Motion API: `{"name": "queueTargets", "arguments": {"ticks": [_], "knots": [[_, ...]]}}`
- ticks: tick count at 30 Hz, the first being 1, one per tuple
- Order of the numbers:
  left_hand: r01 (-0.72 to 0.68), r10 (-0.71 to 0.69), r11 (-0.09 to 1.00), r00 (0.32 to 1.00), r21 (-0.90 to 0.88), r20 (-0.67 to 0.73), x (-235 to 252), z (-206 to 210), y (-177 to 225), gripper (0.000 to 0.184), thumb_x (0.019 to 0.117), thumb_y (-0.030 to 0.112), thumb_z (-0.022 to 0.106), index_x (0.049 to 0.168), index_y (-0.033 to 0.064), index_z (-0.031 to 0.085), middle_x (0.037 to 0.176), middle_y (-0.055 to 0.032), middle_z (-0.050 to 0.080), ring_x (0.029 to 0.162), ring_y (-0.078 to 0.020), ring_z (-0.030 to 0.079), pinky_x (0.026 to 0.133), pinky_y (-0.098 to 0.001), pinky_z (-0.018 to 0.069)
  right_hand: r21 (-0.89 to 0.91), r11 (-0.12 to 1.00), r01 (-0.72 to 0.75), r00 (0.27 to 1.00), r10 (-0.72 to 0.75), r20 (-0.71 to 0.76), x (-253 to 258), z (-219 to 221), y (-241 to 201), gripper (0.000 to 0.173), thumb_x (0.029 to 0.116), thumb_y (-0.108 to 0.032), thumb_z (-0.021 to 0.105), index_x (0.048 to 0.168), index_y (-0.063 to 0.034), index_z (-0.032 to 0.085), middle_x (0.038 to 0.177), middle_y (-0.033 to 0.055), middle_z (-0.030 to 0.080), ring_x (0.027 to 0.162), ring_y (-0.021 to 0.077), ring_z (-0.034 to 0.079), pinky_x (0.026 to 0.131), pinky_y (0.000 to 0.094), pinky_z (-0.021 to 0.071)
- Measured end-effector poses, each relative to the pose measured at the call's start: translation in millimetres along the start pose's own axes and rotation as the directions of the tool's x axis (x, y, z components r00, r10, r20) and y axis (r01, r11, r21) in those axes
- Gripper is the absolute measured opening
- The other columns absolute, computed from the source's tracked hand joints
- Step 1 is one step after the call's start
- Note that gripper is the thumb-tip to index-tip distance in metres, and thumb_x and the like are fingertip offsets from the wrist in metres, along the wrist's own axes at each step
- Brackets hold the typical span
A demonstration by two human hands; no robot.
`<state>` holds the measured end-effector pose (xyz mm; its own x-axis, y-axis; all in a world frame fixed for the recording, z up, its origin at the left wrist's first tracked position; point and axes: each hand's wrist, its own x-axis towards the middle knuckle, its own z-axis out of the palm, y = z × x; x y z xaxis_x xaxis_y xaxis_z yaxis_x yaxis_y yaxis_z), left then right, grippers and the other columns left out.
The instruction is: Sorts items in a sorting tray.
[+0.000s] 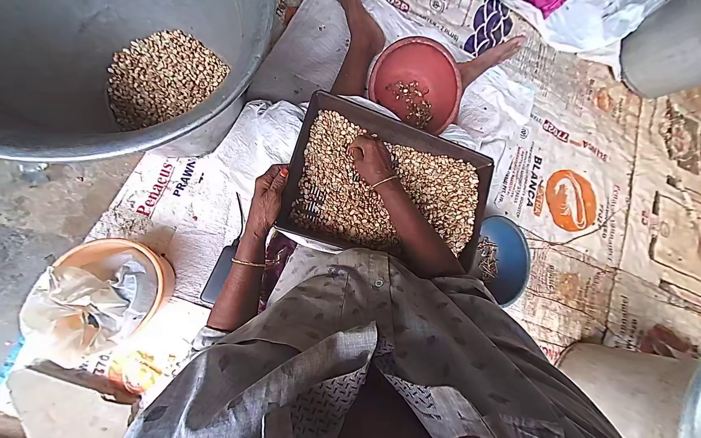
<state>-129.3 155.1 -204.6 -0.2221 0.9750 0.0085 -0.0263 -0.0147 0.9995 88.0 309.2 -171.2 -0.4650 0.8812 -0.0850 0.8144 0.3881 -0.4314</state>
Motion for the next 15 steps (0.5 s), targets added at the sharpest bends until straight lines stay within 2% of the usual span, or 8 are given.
{"name": "queueTargets", "arguments": {"ticks": [2,4,6,9,12,15], "knots": [[0.002,-0.002,1.0,1.0,-0.006,-0.002,0,0,-1,0.034,0.1118,0.017,0.035,0.12,0.0014,0.064,0.096,0.0037,0.071,0.084,0.0018,0.067,0.081,-0.0211,0.0582,0.08,0.996,-0.027,1.0,0.027,0.0,2,-1,5,0.027,0.1039,-0.01,0.05,0.115,0.0011,0.071,0.119,0.0203,0.07,0.115,0.0353,0.067,0.103,0.0517,0.0491],[0.004,-0.004,1.0,1.0,-0.006,-0.001,0,0,-1,0.034,0.1117,0.016,0.035,0.12,0.0016,0.064,0.096,0.0038,0.071,0.084,0.0018,0.067,0.081,-0.0213,0.0582,0.184,0.982,-0.04,0.999,0.037,0.015,4,0,11,0.027,0.105,-0.01,0.049,0.119,0.0007,0.071,0.117,0.0204,0.07,0.102,0.0329,0.07,0.097,0.0495,0.0536],[0.001,-0.001,1.0,1.0,-0.001,0.003,0,0,-1,0.034,0.1116,0.016,0.035,0.121,0.0012,0.064,0.096,0.0032,0.07,0.084,0.0016,0.067,0.082,-0.0212,0.0579,0.237,0.971,-0.015,1.0,0.016,-0.001,3,2,14,0.027,0.1048,-0.012,0.051,0.119,-0.0004,0.071,0.115,0.0194,0.071,0.098,0.0309,0.072,0.094,0.0486,0.0557],[0.004,-0.004,1.0,1.0,0.005,0.001,0,0,-1,0.033,0.1117,0.016,0.035,0.121,0.0015,0.064,0.096,0.0032,0.071,0.084,0.0014,0.068,0.082,-0.0215,0.0582,0.132,0.989,0.062,0.998,-0.058,-0.036,-1,5,8,0.024,0.1018,-0.018,0.059,0.114,-0.0039,0.074,0.113,0.0159,0.072,0.106,0.0305,0.069,0.096,0.0493,0.0527],[0.004,-0.004,1.0,1.0,0.009,0.0,0,0,-1,0.034,0.1118,0.016,0.035,0.121,0.0016,0.064,0.096,0.0034,0.071,0.084,0.0016,0.067,0.082,-0.0211,0.0579,-0.049,0.999,0.015,0.999,-0.013,0.045,-2,1,-9,0.024,0.1027,-0.018,0.057,0.11,-0.0024,0.074,0.118,0.0172,0.071,0.114,0.0353,0.067,0.097,0.0541,0.051],[0.001,-0.001,1.0,1.0,0.004,-0.005,0,0,-1,0.034,0.1114,0.017,0.035,0.12,0.0026,0.064,0.094,0.0056,0.07,0.084,0.0026,0.067,0.082,-0.0208,0.0579,-0.066,0.997,-0.028,0.995,0.034,0.093,-1,-2,-15,0.024,0.1033,-0.015,0.055,0.111,0.0,0.072,0.119,0.0191,0.07,0.117,0.0368,0.065,0.1,0.0548,0.0492]]}}
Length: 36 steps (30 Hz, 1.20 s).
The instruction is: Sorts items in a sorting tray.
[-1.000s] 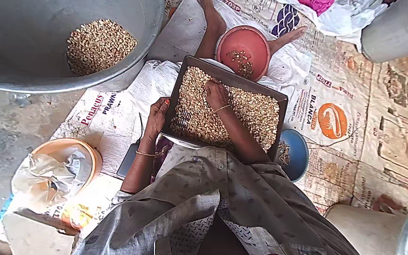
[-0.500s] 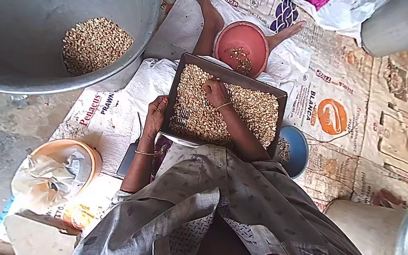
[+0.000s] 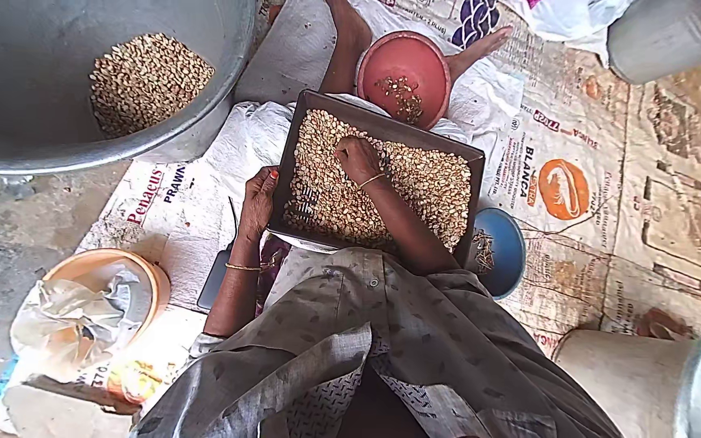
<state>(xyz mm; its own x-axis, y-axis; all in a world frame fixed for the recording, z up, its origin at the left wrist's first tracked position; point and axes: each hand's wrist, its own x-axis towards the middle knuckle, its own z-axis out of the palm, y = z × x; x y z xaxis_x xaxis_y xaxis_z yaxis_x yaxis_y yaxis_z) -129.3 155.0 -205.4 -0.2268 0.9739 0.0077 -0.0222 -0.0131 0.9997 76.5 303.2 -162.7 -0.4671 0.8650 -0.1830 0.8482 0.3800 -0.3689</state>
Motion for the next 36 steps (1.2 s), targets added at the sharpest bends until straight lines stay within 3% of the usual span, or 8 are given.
{"name": "queueTargets", "arguments": {"ticks": [6,10,13,16,18,22,29,36], "knots": [[0.008,-0.01,0.999,0.999,0.051,0.04,-27,1,11,0.04,0.1146,0.024,0.027,0.132,0.0062,0.058,0.104,-0.0015,0.067,0.086,0.0011,0.063,0.082,-0.0213,0.0541,0.027,0.99,0.137,0.989,-0.138,0.057,-2,-1,13,0.024,0.1047,-0.009,0.049,0.117,0.0022,0.067,0.122,0.0216,0.068,0.119,0.0377,0.064,0.103,0.0535,0.0488],[0.005,-0.006,1.0,0.999,0.023,0.031,-19,0,8,0.038,0.1142,0.023,0.03,0.129,0.0059,0.06,0.102,0.0013,0.068,0.085,0.0022,0.064,0.081,-0.0201,0.0551,0.443,0.854,0.272,0.845,0.008,-0.534,3,-29,40,0.026,0.1025,-0.005,0.051,0.118,0.0129,0.062,0.096,0.02,0.07,0.076,0.023,0.07,0.074,0.0378,0.0605],[0.008,-0.008,1.0,1.0,-0.011,-0.005,0,1,-2,0.033,0.1119,0.018,0.036,0.119,0.0041,0.064,0.093,0.0068,0.07,0.082,0.0037,0.067,0.079,-0.0193,0.0581,0.65,0.719,0.248,0.77,0.261,-0.583,3,-58,61,0.033,0.1077,-0.011,0.046,0.134,0.0091,0.052,0.109,0.017,0.067,0.077,0.0187,0.073,0.068,0.0333,0.0646],[0.022,-0.022,1.0,1.0,0.012,-0.002,-6,2,4,0.034,0.1127,0.02,0.034,0.122,0.0055,0.064,0.096,0.0056,0.07,0.083,0.0039,0.066,0.08,-0.0192,0.0576,0.403,0.903,0.151,0.87,0.072,-0.488,-7,-39,72,0.026,0.1033,-0.006,0.049,0.115,0.0065,0.069,0.106,0.017,0.074,0.094,0.0227,0.074,0.088,0.0378,0.0599],[0.049,-0.049,0.998,0.999,0.045,0.004,-19,4,15,0.038,0.1143,0.023,0.03,0.129,0.0073,0.061,0.101,0.0027,0.068,0.083,0.0039,0.065,0.081,-0.0193,0.0558,0.088,0.984,0.156,0.952,-0.126,-0.278,-18,-22,70,0.027,0.1005,-0.006,0.056,0.123,-0.0001,0.071,0.13,0.0158,0.069,0.127,0.0308,0.063,0.112,0.0466,0.0454],[0.006,-0.006,1.0,1.0,0.03,-0.001,-5,2,4,0.034,0.1119,0.018,0.033,0.121,0.0043,0.063,0.095,0.0069,0.07,0.083,0.0037,0.067,0.081,-0.0204,0.0582,-0.248,0.963,0.106,0.979,-0.145,-0.143,-37,-9,90,0.027,0.1023,-0.01,0.056,0.125,-0.0021,0.069,0.144,0.0183,0.059,0.136,0.0424,0.05,0.108,0.0605,0.0377],[0.026,-0.026,0.998,1.0,0.057,-0.005,-11,5,11,0.037,0.1128,0.02,0.032,0.126,0.0043,0.062,0.102,0.0048,0.07,0.088,0.0039,0.066,0.084,-0.0195,0.0566,-0.132,0.904,-0.408,0.887,0.358,-0.292,-95,-70,120,0.033,0.0984,0.001,0.048,0.122,-0.0035,0.07,0.138,0.0195,0.063,0.134,0.0404,0.055,0.106,0.0587,0.0456],[0.003,-0.005,0.995,1.0,0.098,0.023,-25,9,22,0.04,0.1144,0.022,0.025,0.133,0.006,0.057,0.106,0.0037,0.066,0.09,0.0067,0.062,0.085,-0.0161,0.0527,0.161,0.987,0.016,0.896,0.057,-0.441,-112,-25,64,0.029,0.0994,0.001,0.05,0.116,0.0009,0.073,0.135,0.0183,0.066,0.13,0.0343,0.06,0.112,0.0438,0.0456]]}}
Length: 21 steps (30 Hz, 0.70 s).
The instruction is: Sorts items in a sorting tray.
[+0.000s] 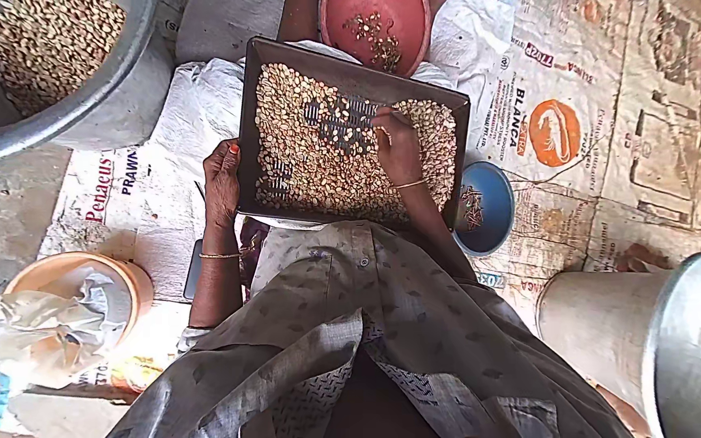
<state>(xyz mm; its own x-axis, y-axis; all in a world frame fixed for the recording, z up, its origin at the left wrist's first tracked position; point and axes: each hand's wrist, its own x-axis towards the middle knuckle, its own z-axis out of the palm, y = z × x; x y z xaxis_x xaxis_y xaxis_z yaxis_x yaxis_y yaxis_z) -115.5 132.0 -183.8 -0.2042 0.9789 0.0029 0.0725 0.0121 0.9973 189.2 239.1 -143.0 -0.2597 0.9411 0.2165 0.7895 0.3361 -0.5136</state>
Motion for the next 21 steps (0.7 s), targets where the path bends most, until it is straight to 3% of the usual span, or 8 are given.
{"name": "queueTargets", "arguments": {"ticks": [2,4,7,9,12,15,17,21], "knots": [[-0.011,0.011,1.0,1.0,0.018,0.001,-4,-1,-2,0.04,0.1145,0.023,0.025,0.133,0.0078,0.057,0.106,0.0045,0.066,0.089,0.0072,0.062,0.085,-0.0159,0.053,0.24,0.957,0.165,0.971,-0.2,0.129,-15,31,-35,0.026,0.0976,0.002,0.054,0.115,0.0035,0.073,0.131,0.0197,0.068,0.126,0.0334,0.063,0.11,0.0436,0.0483],[-0.017,0.017,1.0,1.0,0.022,0.002,-2,-3,-7,0.04,0.1144,0.023,0.025,0.133,0.0079,0.057,0.106,0.0055,0.066,0.09,0.0073,0.062,0.085,-0.0161,0.0534,0.401,0.867,0.297,0.85,-0.431,0.303,-25,54,-64,0.026,0.0961,0.002,0.057,0.117,0.0024,0.073,0.132,0.0189,0.067,0.128,0.0327,0.061,0.112,0.0453,0.0455],[-0.005,0.005,1.0,1.0,0.021,-0.014,1,-4,-13,0.04,0.1142,0.024,0.026,0.131,0.0085,0.058,0.103,0.0075,0.066,0.088,0.0077,0.063,0.084,-0.0165,0.0545,0.443,0.785,0.432,0.618,-0.616,0.488,-27,79,-77,0.026,0.0959,-0.004,0.059,0.115,-0.0056,0.077,0.131,0.0136,0.069,0.134,0.0321,0.057,0.115,0.0494,0.0387],[0.013,-0.013,1.0,1.0,0.022,-0.014,-3,-2,0,0.039,0.1142,0.025,0.027,0.13,0.0103,0.059,0.102,0.0075,0.066,0.087,0.0069,0.064,0.083,-0.0161,0.0543,0.379,0.788,0.486,0.588,-0.615,0.526,-26,87,-67,0.026,0.0982,-0.008,0.058,0.115,-0.0113,0.078,0.133,0.0095,0.068,0.139,0.0315,0.051,0.117,0.0515,0.0345],[0.005,-0.005,1.0,1.0,-0.013,0.003,-12,0,12,0.037,0.1143,0.024,0.028,0.13,0.0134,0.059,0.102,0.0057,0.067,0.085,0.0029,0.065,0.079,-0.0178,0.0553,0.177,0.805,0.567,0.654,-0.57,0.497,-24,82,-49,0.025,0.104,-0.019,0.055,0.12,-0.0101,0.073,0.13,0.0143,0.066,0.131,0.0346,0.056,0.115,0.0523,0.037],[-0.011,0.011,1.0,1.0,-0.007,-0.001,-10,-3,1,0.038,0.114,0.024,0.027,0.131,0.0127,0.06,0.101,0.0062,0.068,0.084,0.0038,0.065,0.079,-0.0175,0.0552,-0.021,0.815,0.579,0.752,-0.523,0.401,-24,69,-19,0.026,0.1045,-0.012,0.051,0.118,-0.006,0.072,0.13,0.0184,0.065,0.128,0.0386,0.058,0.109,0.0544,0.0424],[-0.014,0.014,1.0,1.0,0.02,0.002,-6,-5,-6,0.039,0.114,0.024,0.026,0.132,0.011,0.058,0.104,0.0073,0.066,0.087,0.0073,0.063,0.082,-0.0161,0.0535,-0.161,0.851,0.499,0.824,-0.409,0.392,-22,50,-2,0.026,0.101,-0.005,0.052,0.12,-0.0031,0.07,0.135,0.0235,0.062,0.129,0.0449,0.057,0.107,0.0607,0.0429],[-0.025,0.024,0.999,1.0,0.033,0.013,-3,-5,-8,0.04,0.1143,0.024,0.024,0.133,0.0095,0.057,0.105,0.0066,0.065,0.088,0.0086,0.061,0.083,-0.0149,0.0522,-0.429,0.873,0.234,0.96,-0.138,0.243,-12,19,25,0.031,0.0954,0.005,0.054,0.122,-0.0015,0.069,0.131,0.0243,0.063,0.125,0.0454,0.057,0.104,0.0605,0.0411]]}}
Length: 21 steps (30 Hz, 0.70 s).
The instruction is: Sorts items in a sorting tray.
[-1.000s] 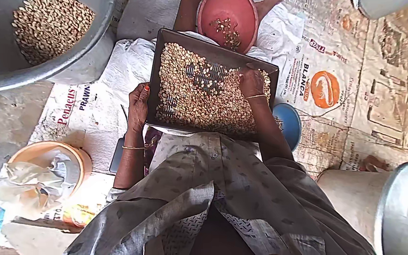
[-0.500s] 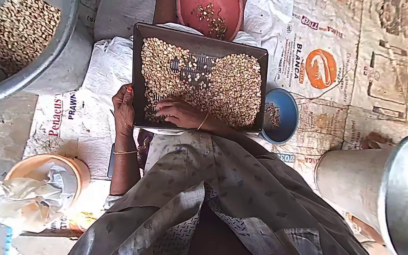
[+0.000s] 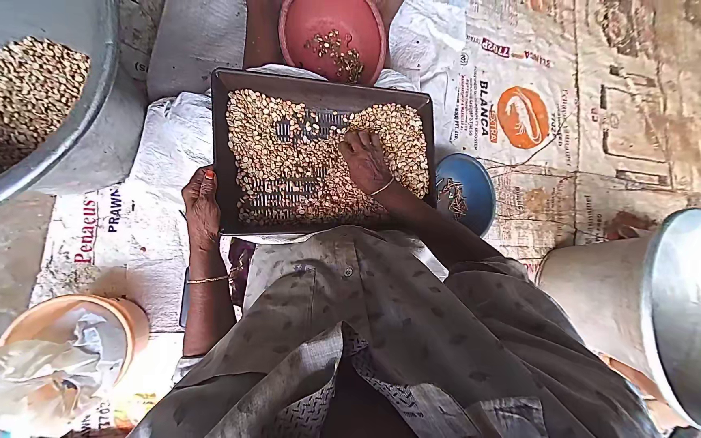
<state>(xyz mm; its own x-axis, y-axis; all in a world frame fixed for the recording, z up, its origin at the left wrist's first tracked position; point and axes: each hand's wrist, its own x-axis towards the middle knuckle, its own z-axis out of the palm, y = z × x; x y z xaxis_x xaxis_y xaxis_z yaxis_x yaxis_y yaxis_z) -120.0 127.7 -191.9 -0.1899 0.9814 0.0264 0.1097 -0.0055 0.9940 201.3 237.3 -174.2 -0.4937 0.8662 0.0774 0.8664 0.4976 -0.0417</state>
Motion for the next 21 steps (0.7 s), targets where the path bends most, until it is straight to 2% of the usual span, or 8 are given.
{"name": "queueTargets", "arguments": {"ticks": [5,8,10,13,15,17,19,21], "knots": [[0.035,-0.035,0.997,0.999,-0.063,0.006,-6,3,17,0.039,0.1146,0.027,0.027,0.131,0.0126,0.059,0.103,0.005,0.068,0.085,0.0025,0.066,0.081,-0.0193,0.0559,0.021,0.899,-0.438,0.897,0.438,-0.056,14,-34,36,0.037,0.0899,0.006,0.055,0.124,-0.0008,0.069,0.138,0.0219,0.06,0.133,0.0439,0.051,0.106,0.063,0.0376],[0.027,-0.029,0.997,0.999,-0.069,-0.019,10,1,-5,0.039,0.1139,0.024,0.027,0.127,0.0083,0.06,0.1,0.0078,0.068,0.086,0.0051,0.065,0.083,-0.0187,0.0561,0.13,0.858,-0.496,0.859,0.507,-0.067,28,-54,33,0.034,0.0937,0.002,0.051,0.123,-0.0019,0.068,0.141,0.0195,0.06,0.136,0.04,0.05,0.106,0.0591,0.0389],[0.028,-0.032,0.995,0.999,-0.096,-0.042,23,0,-10,0.036,0.1122,0.02,0.032,0.12,0.0061,0.064,0.095,0.0087,0.071,0.085,0.0027,0.068,0.082,-0.0218,0.0586,0.26,0.887,-0.381,0.91,0.409,-0.061,40,-54,10,0.03,0.098,-0.004,0.051,0.123,-0.0007,0.067,0.138,0.021,0.061,0.134,0.0379,0.053,0.11,0.0513,0.0427],[0.054,-0.059,0.994,0.997,-0.099,-0.044,21,2,-4,0.036,0.1127,0.02,0.031,0.122,0.0068,0.063,0.096,0.0089,0.07,0.085,0.0035,0.067,0.083,-0.0208,0.058,0.435,0.9,-0.026,0.993,0.074,-0.094,55,-28,-50,0.027,0.1014,-0.009,0.055,0.122,0.0036,0.068,0.135,0.0241,0.063,0.131,0.0386,0.057,0.112,0.0454,0.0444],[0.055,-0.06,0.993,0.997,-0.109,-0.047,20,2,-3,0.036,0.1127,0.019,0.031,0.121,0.0061,0.063,0.096,0.0084,0.07,0.085,0.0032,0.067,0.083,-0.0209,0.058,0.447,0.875,0.185,0.981,-0.195,-0.026,60,-7,-93,0.03,0.1025,-0.014,0.057,0.126,0.0022,0.067,0.14,0.0213,0.06,0.134,0.0379,0.055,0.114,0.049,0.0414],[0.033,-0.038,0.992,0.998,-0.118,-0.045,24,0,-9,0.035,0.1122,0.019,0.032,0.118,0.0049,0.064,0.095,0.0083,0.071,0.085,0.0026,0.068,0.083,-0.022,0.0583,0.348,0.873,0.342,0.92,-0.387,0.065,57,13,-123,0.037,0.1061,-0.025,0.052,0.133,-0.003,0.065,0.151,0.0183,0.052,0.141,0.0387,0.047,0.117,0.0567,0.034],[0.022,-0.026,0.993,0.999,-0.113,-0.034,24,-2,-11,0.036,0.1122,0.019,0.032,0.119,0.004,0.064,0.095,0.0072,0.071,0.086,0.0021,0.068,0.084,-0.0222,0.0584,0.24,0.876,0.419,0.897,-0.441,0.043,56,33,-129,0.035,0.1066,-0.021,0.046,0.131,-0.0038,0.065,0.151,0.0195,0.052,0.144,0.0402,0.045,0.12,0.0624,0.0271],[0.017,-0.02,0.993,0.999,-0.114,-0.027,25,-3,-12,0.036,0.1124,0.019,0.032,0.119,0.0034,0.064,0.095,0.0059,0.071,0.087,0.0013,0.068,0.085,-0.023,0.0586,0.157,0.929,0.334,0.939,-0.343,0.036,63,32,-115,0.031,0.1037,-0.01,0.046,0.125,0.0023,0.065,0.141,0.0238,0.058,0.137,0.0438,0.049,0.115,0.063,0.0309]]}}
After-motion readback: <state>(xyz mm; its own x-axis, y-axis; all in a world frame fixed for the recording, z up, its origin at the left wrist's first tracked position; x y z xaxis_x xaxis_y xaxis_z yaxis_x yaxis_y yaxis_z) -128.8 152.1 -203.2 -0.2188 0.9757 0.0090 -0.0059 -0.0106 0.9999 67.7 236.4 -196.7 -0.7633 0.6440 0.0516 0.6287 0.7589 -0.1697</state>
